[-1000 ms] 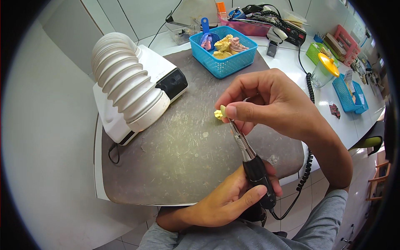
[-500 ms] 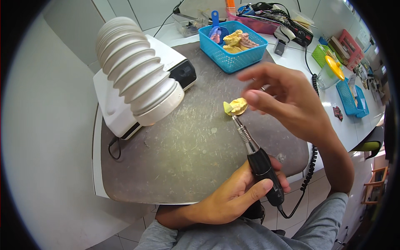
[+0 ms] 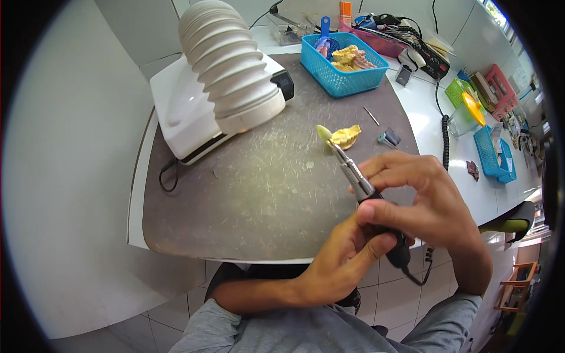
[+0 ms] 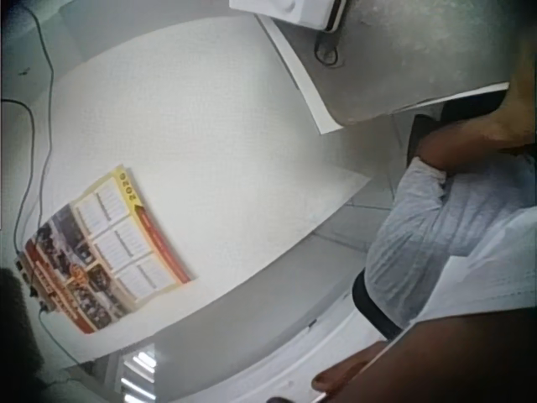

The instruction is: The person uses a micro-motor handpiece to grind and refine a yellow dental plaster cast, switching between various drill bits and placing the cast on a workbench.

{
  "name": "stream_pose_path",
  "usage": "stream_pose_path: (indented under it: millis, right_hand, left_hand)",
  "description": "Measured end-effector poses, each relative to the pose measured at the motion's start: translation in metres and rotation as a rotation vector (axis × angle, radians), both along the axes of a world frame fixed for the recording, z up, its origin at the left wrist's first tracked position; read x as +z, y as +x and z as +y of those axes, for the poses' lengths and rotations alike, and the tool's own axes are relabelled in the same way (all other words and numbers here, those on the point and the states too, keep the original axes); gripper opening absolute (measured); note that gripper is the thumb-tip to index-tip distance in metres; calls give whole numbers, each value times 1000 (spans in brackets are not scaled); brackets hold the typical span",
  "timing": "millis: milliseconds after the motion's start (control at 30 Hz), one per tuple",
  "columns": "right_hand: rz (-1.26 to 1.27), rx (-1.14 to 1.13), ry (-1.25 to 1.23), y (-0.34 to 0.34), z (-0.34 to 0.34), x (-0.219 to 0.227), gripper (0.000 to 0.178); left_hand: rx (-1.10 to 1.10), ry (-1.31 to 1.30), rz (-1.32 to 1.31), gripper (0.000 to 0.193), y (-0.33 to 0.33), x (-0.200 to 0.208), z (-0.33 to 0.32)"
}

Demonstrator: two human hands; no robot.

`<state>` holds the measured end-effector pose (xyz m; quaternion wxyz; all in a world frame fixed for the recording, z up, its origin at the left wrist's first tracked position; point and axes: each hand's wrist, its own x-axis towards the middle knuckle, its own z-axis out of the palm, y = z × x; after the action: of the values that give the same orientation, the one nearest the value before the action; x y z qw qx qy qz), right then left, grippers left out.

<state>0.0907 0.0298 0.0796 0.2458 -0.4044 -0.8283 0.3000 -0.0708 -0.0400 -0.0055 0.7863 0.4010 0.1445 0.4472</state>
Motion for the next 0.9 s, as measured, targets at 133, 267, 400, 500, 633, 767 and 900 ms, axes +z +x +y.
stream_pose_path:
  millis: [133,267,400,500,633,767,900]
  right_hand:
    - [258,-46,-838,9,-13,25,43]
    - [106,-153,580,19,-43,15,52]
    - [262,238,118,70,-121,8,99]
    - [595,155,-880,40,-165,14,113]
    - [1212,454,-978,19,-154,-45,104]
    - [1027,626,-986,17,-111,-43,53]
    - [877,363,-824,10,-70,-30,31]
  left_hand:
    - [-148,-18,-241,39,9,5,-1]
    - [-60,125,-152,41,16,0,-4]
    - [-47,292,8,35,16,24,5]
    - [90,851,202,38,19,49,19]
    - [173,1466,407,36,12,62,33]
    - [415,1728,518,40,4,56,56]
    - [672,1442,972,53,-33,38,102]
